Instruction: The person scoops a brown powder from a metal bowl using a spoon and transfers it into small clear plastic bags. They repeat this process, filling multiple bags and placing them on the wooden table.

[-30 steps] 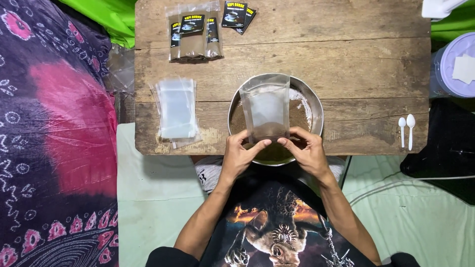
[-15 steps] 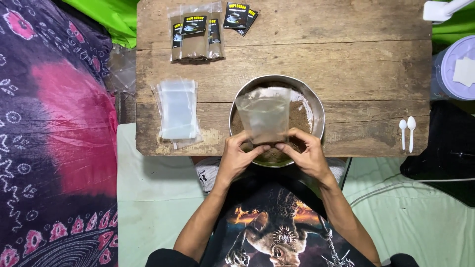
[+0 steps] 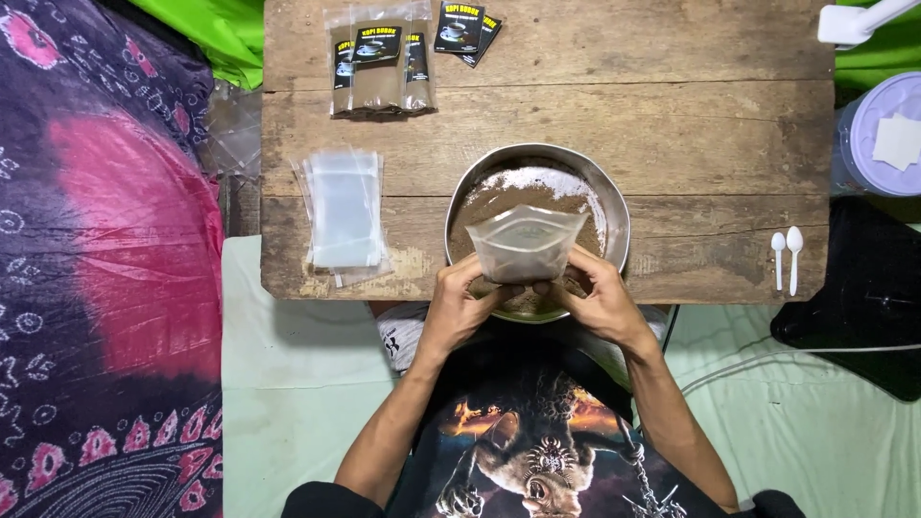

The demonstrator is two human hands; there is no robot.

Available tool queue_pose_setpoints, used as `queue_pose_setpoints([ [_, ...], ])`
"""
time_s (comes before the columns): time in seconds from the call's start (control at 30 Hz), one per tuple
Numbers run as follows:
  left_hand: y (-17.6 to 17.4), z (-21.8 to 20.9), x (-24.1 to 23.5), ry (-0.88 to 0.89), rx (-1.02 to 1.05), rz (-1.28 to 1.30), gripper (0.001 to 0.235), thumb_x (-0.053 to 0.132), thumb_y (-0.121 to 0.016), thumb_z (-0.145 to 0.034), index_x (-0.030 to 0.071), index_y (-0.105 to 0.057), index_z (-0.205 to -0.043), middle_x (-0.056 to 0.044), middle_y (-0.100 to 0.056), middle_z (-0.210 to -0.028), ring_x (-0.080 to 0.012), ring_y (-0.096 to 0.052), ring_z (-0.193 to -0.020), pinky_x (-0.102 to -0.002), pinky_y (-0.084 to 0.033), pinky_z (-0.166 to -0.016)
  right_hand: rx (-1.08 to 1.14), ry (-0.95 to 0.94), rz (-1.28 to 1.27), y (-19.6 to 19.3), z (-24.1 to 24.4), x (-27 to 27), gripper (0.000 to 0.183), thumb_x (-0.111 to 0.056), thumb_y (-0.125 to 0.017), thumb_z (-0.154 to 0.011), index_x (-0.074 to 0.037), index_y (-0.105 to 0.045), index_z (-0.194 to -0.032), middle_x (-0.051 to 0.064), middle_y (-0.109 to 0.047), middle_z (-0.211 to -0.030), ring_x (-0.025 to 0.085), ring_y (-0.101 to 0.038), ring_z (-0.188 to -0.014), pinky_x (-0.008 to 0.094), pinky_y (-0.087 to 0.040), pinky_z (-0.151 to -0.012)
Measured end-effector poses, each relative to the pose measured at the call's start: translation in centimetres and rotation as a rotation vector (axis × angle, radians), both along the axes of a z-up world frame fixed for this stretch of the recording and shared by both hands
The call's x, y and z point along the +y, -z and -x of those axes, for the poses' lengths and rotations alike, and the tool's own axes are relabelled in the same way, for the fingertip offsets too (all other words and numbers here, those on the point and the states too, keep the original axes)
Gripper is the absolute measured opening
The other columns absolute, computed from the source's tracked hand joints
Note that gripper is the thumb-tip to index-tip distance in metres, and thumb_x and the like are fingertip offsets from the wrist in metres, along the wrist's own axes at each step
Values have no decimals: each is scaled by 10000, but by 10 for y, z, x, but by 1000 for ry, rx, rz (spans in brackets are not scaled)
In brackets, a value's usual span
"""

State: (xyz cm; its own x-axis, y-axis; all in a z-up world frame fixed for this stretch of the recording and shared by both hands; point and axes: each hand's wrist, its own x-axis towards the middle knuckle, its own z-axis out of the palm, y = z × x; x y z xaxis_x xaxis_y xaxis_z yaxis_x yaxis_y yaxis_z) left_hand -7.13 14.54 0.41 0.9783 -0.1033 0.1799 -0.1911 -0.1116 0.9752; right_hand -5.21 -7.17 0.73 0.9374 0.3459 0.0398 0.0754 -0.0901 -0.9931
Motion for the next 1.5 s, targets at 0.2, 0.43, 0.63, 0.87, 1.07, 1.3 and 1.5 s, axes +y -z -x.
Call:
queue_pose_setpoints([
  [0.2, 1, 7, 5, -55, -24, -32, 234, 148, -886, -764, 69, -718, -905, -86, -730, -870, -307, -712, -859, -411, -560, -797, -91, -59, 97, 5, -7, 0, 257, 12, -757, -845, -27, -740, -1099, 168, -722, -1157, 275, -653, -1156, 473, -531, -945],
  [0.43, 13, 10, 14, -59, -96, -35, 157, 102, -862, -793, 98, -749, -903, -64, -749, -870, -286, -705, -800, -387, -560, -764, -79, -76, 75, 7, -5, 9, 335, -3, -803, -784, -22, -739, -1113, 168, -722, -1088, 271, -661, -1071, 506, -532, -922],
  [0.63, 21, 11, 15, -67, -63, -24, 245, 73, -850, -765, 61, -717, -971, -100, -735, -912, -300, -697, -836, -418, -547, -777, -131, -36, 152, 17, -6, 4, 256, 15, -771, -778, -40, -762, -1027, 170, -736, -956, 251, -698, -946, 452, -551, -829],
  [0.87, 17, 10, 11, -33, -75, 28, 334, 103, -867, -781, 63, -738, -1086, -110, -764, -1025, -329, -721, -950, -436, -561, -846, -164, -88, 93, 24, -4, 1, 277, -24, -805, -792, -52, -769, -1065, 152, -749, -1009, 291, -725, -953, 442, -549, -855],
  [1.07, 43, 10, 11, -89, -127, 22, 214, 79, -893, -754, 61, -769, -927, -89, -780, -905, -308, -739, -873, -411, -578, -830, -187, -100, 86, 19, -7, 1, 331, -43, -818, -811, -26, -747, -1133, 191, -739, -1101, 300, -704, -1045, 483, -541, -900],
  [1.3, 45, 9, 11, -85, -127, -7, 312, 106, -899, -752, 70, -757, -1028, -91, -769, -961, -311, -728, -906, -440, -572, -828, -209, -69, 111, -6, -9, 2, 174, 13, -765, -833, -12, -736, -1002, 214, -740, -1023, 279, -700, -945, 489, -548, -795],
  [1.5, 22, 5, 4, -31, -137, -1, 425, 28, -834, -769, 99, -745, -1178, -88, -763, -1103, -350, -708, -1033, -474, -557, -908, -151, -74, 121, 32, -4, -5, 240, -60, -794, -825, -66, -781, -1064, 133, -761, -1012, 274, -734, -942, 433, -566, -818],
])
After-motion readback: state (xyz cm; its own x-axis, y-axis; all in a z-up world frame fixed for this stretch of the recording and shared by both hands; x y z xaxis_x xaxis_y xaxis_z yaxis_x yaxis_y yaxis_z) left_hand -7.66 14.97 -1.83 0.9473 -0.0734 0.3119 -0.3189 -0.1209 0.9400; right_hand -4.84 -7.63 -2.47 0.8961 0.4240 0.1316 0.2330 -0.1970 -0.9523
